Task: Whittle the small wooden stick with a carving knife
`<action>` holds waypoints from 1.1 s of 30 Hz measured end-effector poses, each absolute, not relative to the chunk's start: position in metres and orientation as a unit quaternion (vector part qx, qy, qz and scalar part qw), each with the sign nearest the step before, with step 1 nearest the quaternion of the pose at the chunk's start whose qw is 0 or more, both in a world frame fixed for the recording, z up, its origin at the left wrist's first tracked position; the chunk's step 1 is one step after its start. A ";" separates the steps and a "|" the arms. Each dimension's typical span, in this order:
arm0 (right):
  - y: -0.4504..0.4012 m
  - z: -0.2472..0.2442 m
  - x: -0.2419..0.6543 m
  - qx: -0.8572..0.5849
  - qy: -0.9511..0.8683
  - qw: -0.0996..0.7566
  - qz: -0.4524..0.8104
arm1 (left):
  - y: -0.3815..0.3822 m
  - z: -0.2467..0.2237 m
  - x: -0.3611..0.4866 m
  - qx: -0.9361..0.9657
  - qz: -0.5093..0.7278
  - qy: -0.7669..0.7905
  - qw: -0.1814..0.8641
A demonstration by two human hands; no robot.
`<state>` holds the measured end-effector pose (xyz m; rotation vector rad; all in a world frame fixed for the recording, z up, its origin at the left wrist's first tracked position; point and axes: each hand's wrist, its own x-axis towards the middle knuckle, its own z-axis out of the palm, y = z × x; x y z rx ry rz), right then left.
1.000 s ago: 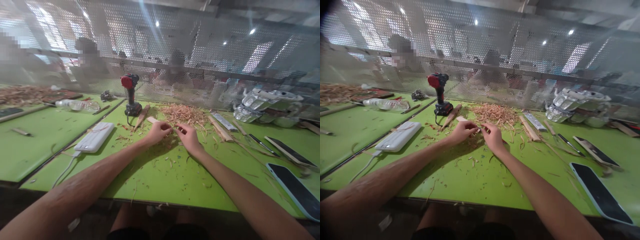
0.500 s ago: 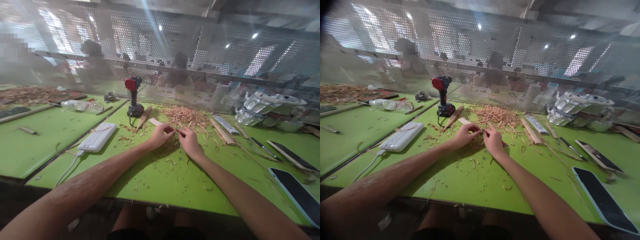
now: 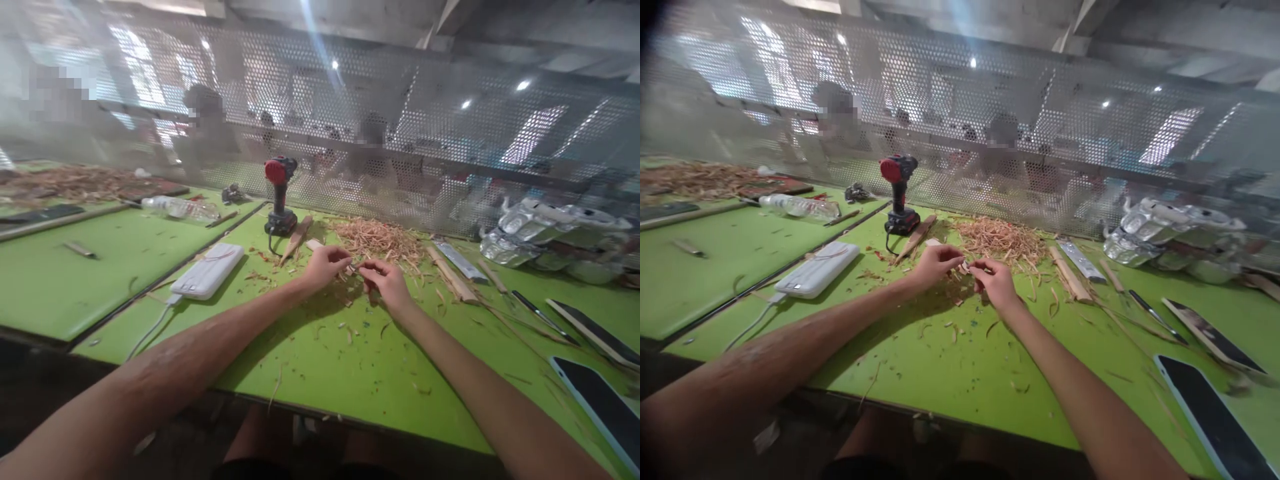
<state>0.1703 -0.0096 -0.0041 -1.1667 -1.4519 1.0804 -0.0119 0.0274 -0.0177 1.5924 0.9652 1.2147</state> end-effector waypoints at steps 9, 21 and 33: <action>-0.009 -0.001 0.169 -0.496 -0.545 0.435 0.517 | 0.029 -0.017 -0.013 0.672 0.501 0.367 0.403; -0.013 0.001 0.167 -0.471 -0.529 0.446 0.548 | 0.028 -0.018 -0.010 0.737 0.481 0.339 0.333; -0.014 -0.003 0.164 -0.450 -0.516 0.461 0.564 | 0.032 -0.026 -0.011 0.803 0.496 0.273 0.183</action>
